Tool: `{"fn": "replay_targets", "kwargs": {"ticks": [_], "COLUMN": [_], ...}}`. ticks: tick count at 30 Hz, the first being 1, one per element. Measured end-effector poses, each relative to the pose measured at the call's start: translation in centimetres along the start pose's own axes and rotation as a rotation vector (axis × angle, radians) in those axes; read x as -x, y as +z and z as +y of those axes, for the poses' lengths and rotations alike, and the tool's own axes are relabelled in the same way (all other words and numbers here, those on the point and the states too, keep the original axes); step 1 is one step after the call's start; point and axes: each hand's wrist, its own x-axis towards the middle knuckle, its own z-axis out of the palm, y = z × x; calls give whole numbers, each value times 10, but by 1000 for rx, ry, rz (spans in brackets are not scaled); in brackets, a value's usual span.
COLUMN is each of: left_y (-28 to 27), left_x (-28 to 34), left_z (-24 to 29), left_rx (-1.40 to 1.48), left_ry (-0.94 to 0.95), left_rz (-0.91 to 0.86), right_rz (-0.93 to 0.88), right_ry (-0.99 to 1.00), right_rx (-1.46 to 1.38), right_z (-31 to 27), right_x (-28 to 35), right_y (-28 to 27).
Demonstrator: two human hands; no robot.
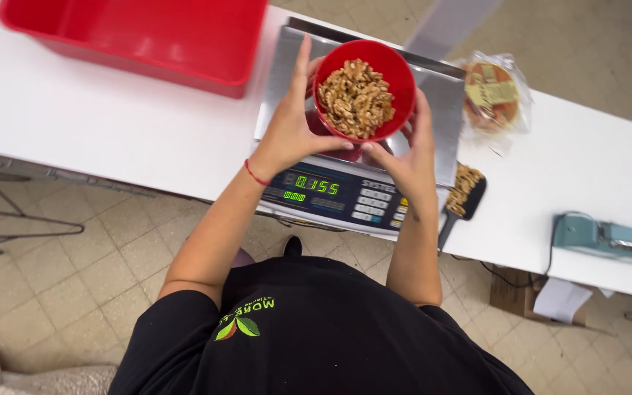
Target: Measuring and weighing walnuts from a bulk bag into a bowl using a scoop and a digital scale at a service counter.
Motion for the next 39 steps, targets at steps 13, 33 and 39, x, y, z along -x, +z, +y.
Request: {"fn": "replay_targets", "kwargs": {"ticks": [13, 33, 39], "left_y": [-202, -480, -549], "left_x": [154, 315, 307], "left_z": [31, -35, -66], "left_rx": [-164, 9, 79], "left_ry": [-95, -351, -442], "left_rz": [460, 767, 470], "right_rz": [-377, -694, -581], "right_ry": [373, 567, -78], "right_rx": [-1052, -1091, -882], "right_z": [-76, -209, -267], "right_x": [-28, -163, -308], "right_y": [237, 552, 591]}}
